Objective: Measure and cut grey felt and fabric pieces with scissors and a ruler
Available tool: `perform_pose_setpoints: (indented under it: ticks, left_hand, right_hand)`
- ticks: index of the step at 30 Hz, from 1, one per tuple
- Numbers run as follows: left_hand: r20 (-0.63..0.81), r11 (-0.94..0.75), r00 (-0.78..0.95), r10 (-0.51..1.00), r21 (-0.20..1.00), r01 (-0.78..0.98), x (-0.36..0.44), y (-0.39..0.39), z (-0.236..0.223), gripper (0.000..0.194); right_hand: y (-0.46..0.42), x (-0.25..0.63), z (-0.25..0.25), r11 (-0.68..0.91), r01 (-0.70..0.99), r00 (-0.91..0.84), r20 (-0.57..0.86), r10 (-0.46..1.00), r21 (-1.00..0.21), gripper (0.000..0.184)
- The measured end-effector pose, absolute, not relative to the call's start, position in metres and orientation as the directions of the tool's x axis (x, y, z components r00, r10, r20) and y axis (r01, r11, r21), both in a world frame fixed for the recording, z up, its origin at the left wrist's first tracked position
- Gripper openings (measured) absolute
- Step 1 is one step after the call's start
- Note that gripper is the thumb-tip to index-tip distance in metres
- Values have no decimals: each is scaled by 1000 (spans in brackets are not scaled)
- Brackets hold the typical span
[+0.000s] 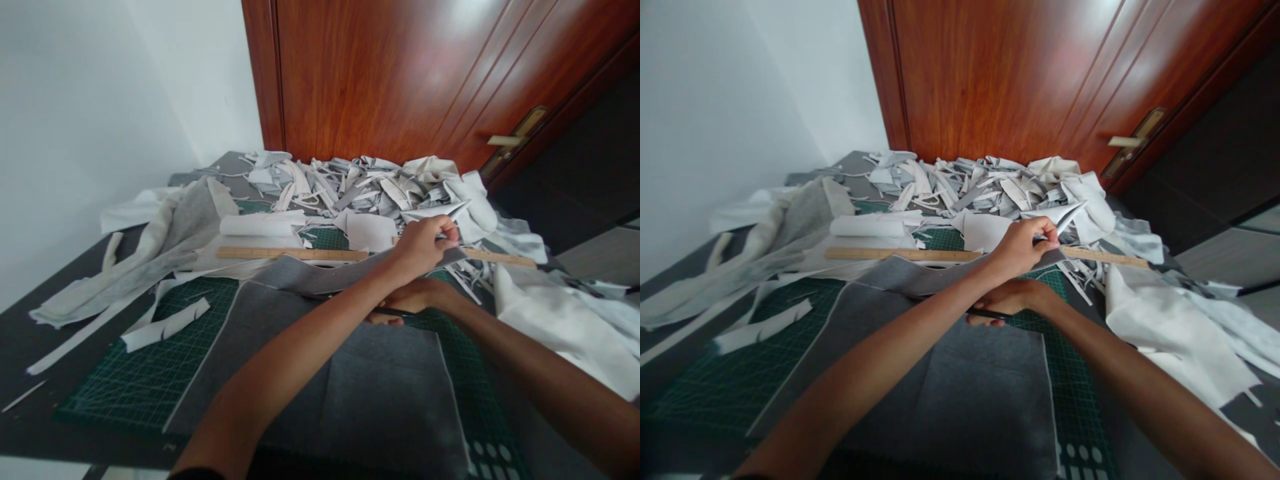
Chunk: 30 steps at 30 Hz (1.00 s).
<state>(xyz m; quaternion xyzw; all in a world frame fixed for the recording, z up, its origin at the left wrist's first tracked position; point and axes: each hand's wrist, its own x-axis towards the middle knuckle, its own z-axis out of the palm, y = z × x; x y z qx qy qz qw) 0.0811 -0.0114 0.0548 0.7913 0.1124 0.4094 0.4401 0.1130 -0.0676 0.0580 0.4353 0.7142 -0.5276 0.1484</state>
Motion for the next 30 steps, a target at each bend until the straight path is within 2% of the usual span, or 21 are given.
perform_pose_setpoints:
  ticks: [4, 10, 19, 27, 30]
  left_hand:
    - [548, -599, 639, 540, 784, -166, 81, -11, 54, 19]
    - [556, -601, 636, 535, 780, -176, 82, -10, 52, 18]
    - [559, -600, 632, 537, 779, -179, 82, -9, 50, 19]
    - [541, -602, 649, 534, 783, -158, 82, -8, 51, 18]
    - [519, -589, 656, 548, 797, -138, 81, -10, 53, 19]
  right_hand:
    - [-69, 110, 62, 55, 802, -539, -682, 495, -594, 23]
    - [-73, 108, 62, -36, 788, -506, -680, 530, -614, 18]
    - [-64, 116, 52, 103, 752, -621, -647, 442, -651, 25]
    - [-68, 114, 51, 102, 761, -601, -637, 483, -641, 22]
    - [-72, 111, 54, 118, 801, -548, -638, 541, -587, 22]
